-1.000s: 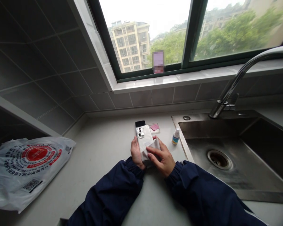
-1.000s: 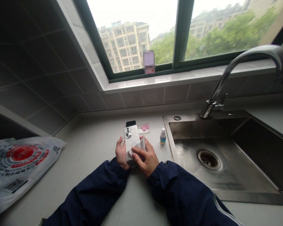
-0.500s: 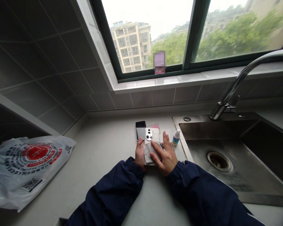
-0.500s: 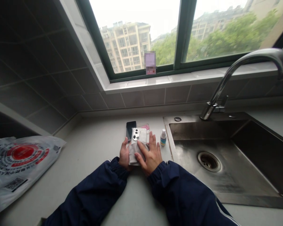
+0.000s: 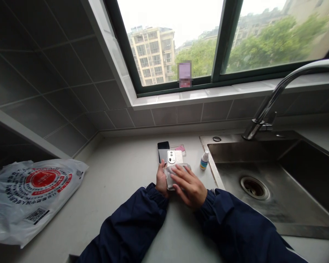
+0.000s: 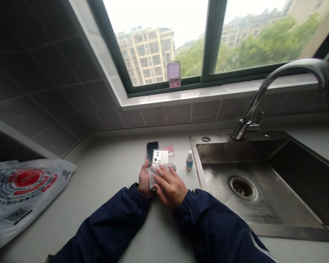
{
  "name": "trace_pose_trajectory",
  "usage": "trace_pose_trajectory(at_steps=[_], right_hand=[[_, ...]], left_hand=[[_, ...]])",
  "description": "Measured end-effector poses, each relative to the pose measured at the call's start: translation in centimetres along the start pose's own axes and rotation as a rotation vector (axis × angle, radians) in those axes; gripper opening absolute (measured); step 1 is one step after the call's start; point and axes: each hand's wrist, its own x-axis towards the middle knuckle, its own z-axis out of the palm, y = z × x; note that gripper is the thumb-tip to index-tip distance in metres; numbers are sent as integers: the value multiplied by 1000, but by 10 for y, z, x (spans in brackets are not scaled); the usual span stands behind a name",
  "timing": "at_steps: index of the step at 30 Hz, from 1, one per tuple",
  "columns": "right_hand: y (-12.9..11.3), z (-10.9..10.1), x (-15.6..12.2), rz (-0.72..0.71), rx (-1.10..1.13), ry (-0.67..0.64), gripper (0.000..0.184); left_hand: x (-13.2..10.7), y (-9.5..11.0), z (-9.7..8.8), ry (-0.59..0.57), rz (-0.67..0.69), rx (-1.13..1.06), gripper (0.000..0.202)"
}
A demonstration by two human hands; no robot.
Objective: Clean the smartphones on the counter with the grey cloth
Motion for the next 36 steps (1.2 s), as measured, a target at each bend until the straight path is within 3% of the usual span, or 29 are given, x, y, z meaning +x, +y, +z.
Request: trace_pose_trajectory(at_steps=[3, 13, 17, 23, 27, 36], right_hand=[[0, 5, -2, -72, -10, -88, 40], [2, -3, 2, 124, -217, -200, 60], [2, -3, 3, 163, -238, -186, 64], [3, -5, 4, 220, -268, -88, 66], [2, -4, 3, 197, -263, -137, 63], [-11, -8, 3, 73, -93, -298, 58]], left_hand=[[0, 2, 0, 9, -49, -19, 70], [-4, -10, 4, -50, -21, 107, 65], [-6, -12, 2, -80, 56, 226, 59], [-9, -11, 0, -249, 91, 369, 53], [-6, -11, -3, -178, 76, 273, 58], [-3, 1, -2, -33, -102, 17, 74]])
